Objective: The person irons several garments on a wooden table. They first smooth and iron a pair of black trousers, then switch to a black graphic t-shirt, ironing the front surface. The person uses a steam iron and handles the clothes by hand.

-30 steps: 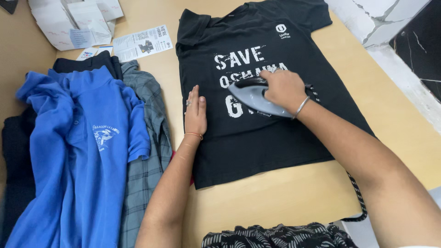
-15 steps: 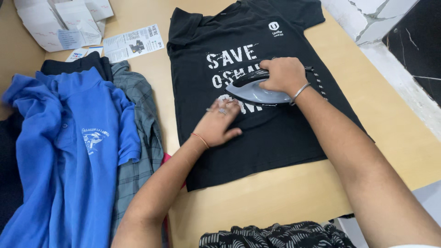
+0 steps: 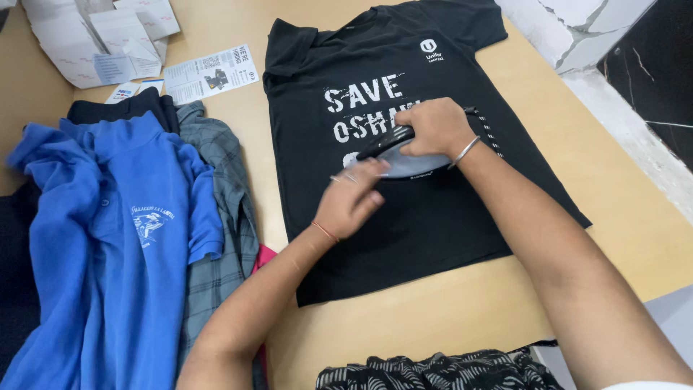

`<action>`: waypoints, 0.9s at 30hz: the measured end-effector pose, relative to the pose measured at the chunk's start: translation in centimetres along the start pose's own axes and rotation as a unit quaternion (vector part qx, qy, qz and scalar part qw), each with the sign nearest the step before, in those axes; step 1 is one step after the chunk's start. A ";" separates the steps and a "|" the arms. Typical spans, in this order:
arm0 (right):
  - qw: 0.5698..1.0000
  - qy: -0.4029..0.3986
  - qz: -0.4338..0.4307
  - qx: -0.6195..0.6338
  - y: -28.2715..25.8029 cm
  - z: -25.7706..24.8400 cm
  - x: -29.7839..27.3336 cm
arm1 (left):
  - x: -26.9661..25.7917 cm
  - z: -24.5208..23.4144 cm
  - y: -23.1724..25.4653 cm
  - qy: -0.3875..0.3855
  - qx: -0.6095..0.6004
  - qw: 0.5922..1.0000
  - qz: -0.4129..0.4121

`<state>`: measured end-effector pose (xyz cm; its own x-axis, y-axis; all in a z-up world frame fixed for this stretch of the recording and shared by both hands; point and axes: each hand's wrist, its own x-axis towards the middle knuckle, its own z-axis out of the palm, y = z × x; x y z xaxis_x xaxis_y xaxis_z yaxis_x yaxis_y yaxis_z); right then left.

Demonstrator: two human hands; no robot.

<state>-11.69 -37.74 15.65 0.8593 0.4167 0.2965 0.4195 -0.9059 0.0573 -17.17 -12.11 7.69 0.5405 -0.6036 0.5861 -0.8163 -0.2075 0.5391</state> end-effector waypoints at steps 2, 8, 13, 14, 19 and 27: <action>0.998 -0.039 -0.037 0.028 -1.1 -0.7 -0.5 | 0.6 -1.1 -2.5 0.218 -0.041 0.968 -0.121; 0.989 -0.035 -0.130 0.064 -4.6 -1.2 -1.4 | 3.4 -1.9 -12.2 0.319 -0.144 0.899 -0.262; 0.992 0.004 -0.110 0.061 -6.1 -1.2 -1.7 | 5.1 0.0 -17.7 0.330 -0.315 0.846 -0.275; 0.995 0.001 -0.089 0.049 -6.3 -1.1 -1.4 | 5.3 0.5 -18.3 0.324 -0.331 0.841 -0.280; 0.999 -0.006 0.047 0.006 -6.4 0.2 0.4 | 2.7 1.1 -17.1 0.257 -0.307 0.881 -0.251; 0.962 0.031 0.270 -0.032 0.7 4.0 3.2 | 3.4 0.1 -12.6 0.148 -0.047 0.946 -0.285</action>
<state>-7.47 -36.70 12.86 0.9272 -0.1191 0.3550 -0.1036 -0.9927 -0.0624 -5.01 -11.65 2.83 0.9319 -0.1690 0.3211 -0.3615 -0.3564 0.8616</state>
